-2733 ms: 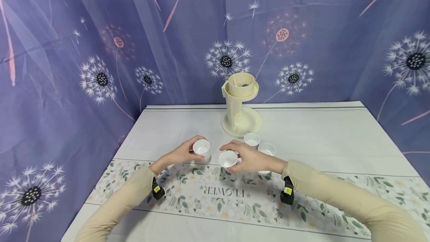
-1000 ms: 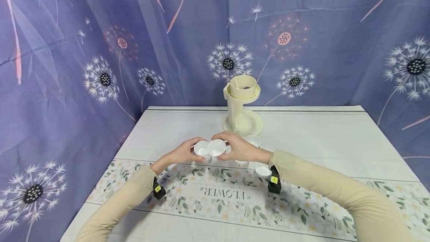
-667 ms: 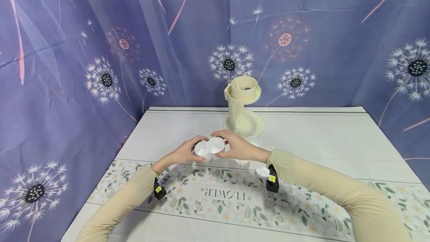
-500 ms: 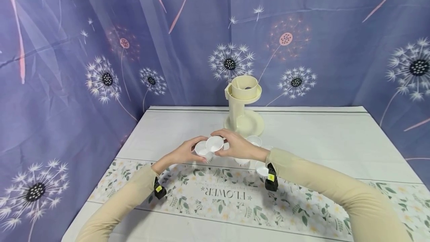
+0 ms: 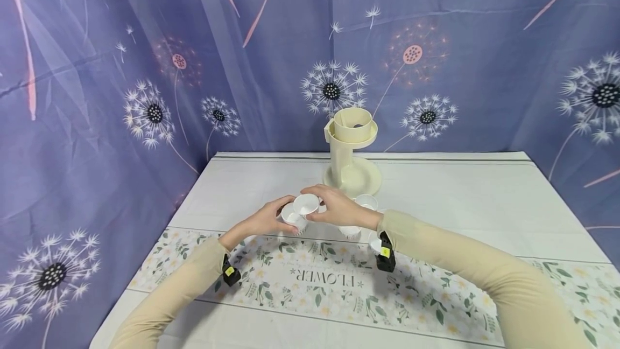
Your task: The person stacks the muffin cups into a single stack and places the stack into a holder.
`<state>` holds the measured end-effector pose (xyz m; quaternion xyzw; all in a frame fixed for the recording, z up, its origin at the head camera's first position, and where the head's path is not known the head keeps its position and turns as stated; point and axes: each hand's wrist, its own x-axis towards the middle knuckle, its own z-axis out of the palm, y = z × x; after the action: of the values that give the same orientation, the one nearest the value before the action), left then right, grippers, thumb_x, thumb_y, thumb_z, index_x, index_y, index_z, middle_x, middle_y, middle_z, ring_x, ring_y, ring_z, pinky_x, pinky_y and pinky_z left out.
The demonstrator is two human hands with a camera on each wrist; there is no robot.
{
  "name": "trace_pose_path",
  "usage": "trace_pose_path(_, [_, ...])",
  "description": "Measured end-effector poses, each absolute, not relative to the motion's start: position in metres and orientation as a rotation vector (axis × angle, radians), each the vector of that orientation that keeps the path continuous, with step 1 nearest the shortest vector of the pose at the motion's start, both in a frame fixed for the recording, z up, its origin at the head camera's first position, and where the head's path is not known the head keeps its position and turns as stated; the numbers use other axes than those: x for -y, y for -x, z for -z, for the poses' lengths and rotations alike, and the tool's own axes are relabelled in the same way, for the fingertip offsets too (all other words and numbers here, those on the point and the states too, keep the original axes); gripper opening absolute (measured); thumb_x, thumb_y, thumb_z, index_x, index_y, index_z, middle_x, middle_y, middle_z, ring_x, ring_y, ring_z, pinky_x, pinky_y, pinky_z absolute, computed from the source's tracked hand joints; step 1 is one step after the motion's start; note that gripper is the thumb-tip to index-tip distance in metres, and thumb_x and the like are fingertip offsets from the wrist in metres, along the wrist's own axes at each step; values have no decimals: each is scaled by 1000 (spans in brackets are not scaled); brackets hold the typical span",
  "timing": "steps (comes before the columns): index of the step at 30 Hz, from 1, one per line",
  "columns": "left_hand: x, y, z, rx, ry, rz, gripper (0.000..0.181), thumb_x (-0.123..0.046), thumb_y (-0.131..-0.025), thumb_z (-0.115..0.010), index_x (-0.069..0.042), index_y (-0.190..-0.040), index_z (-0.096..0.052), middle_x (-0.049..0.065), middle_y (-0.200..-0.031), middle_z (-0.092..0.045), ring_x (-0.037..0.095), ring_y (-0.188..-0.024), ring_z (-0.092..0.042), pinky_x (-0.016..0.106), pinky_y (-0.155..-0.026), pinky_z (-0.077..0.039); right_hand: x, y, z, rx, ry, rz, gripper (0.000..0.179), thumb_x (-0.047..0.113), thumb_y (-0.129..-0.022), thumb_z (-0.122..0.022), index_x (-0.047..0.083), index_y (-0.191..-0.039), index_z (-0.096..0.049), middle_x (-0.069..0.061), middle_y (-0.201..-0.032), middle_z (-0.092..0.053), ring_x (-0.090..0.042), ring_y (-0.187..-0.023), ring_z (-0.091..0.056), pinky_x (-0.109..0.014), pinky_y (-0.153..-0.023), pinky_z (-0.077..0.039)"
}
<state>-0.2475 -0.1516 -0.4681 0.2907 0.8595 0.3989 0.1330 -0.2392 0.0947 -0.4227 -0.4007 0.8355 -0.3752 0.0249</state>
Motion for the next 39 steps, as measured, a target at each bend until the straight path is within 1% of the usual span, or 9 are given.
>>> trace_pose_path(3, [152, 248, 468, -2489, -853, -1162, 69, -21, -78, -82, -13, -137, -48, 5, -130, -57, 21, -119, -55, 40, -104, -44, -92, 240, 421, -2570, 1254, 1152, 58, 15, -85, -73, 0, -136, -51, -16, -135, -56, -29, -119, -56, -45, -88, -54])
trace_pose_path(8, [152, 248, 468, -2485, -848, -1165, 75, -19, -78, -82, -10, -141, -44, 7, -131, -57, 22, -121, -55, 40, -105, -44, -85, 242, 420, -2576, 1290, 1104, 58, 16, -85, -73, 2, -137, -51, -15, -137, -56, -29, -121, -56, -44, -88, -55])
trace_pose_path(13, [152, 249, 468, -2476, -839, -1166, 79, -20, -78, -83, -11, -144, -41, 7, -136, -54, 25, -128, -51, 42, -108, -41, -78, 243, 418, -2584, 1305, 1071, 58, 17, -86, -73, 2, -137, -51, -16, -138, -55, -31, -122, -56, -45, -88, -55])
trace_pose_path(19, [153, 250, 469, -2457, -839, -1204, 79, -20, -77, -83, -12, -144, -42, 6, -135, -56, 24, -126, -52, 43, -106, -43, -72, 244, 415, -2579, 1294, 1059, 57, 18, -86, -73, 3, -137, -52, -14, -138, -55, -30, -123, -55, -45, -89, -55])
trace_pose_path(25, [153, 250, 469, -2438, -843, -1234, 81, -17, -75, -84, -11, -144, -42, 9, -137, -55, 27, -126, -52, 45, -106, -42, -67, 246, 416, -2580, 1317, 1054, 56, 18, -84, -76, 4, -134, -55, -11, -134, -59, -29, -120, -58, -43, -87, -55])
trace_pose_path(30, [153, 249, 469, -2454, -823, -1212, 84, -19, -74, -85, -14, -145, -41, 7, -134, -57, 24, -123, -55, 43, -104, -44, -65, 247, 417, -2573, 1327, 1011, 58, 17, -81, -79, 5, -133, -57, -10, -133, -61, -29, -119, -59, -42, -85, -55])
trace_pose_path(33, [153, 249, 468, -2460, -808, -1196, 86, -22, -75, -85, -15, -147, -39, 6, -134, -57, 23, -122, -55, 42, -103, -45, -64, 247, 418, -2579, 1313, 964, 61, 19, -79, -80, 5, -133, -56, -11, -132, -61, -28, -118, -59, -39, -86, -55])
trace_pose_path(37, [154, 249, 469, -2490, -796, -1150, 86, -29, -76, -84, -17, -147, -37, 4, -138, -52, 25, -129, -50, 45, -108, -41, -65, 247, 419, -2592, 1296, 890, 60, 22, -83, -77, 5, -135, -54, -14, -129, -61, -26, -111, -60, -34, -86, -54])
trace_pose_path(39, [154, 249, 469, -2494, -804, -1142, 84, -30, -77, -83, -17, -146, -36, 5, -139, -51, 26, -130, -49, 46, -107, -42, -66, 246, 419, -2598, 1291, 856, 58, 22, -86, -74, 3, -136, -53, -15, -126, -61, -25, -107, -60, -33, -84, -54])
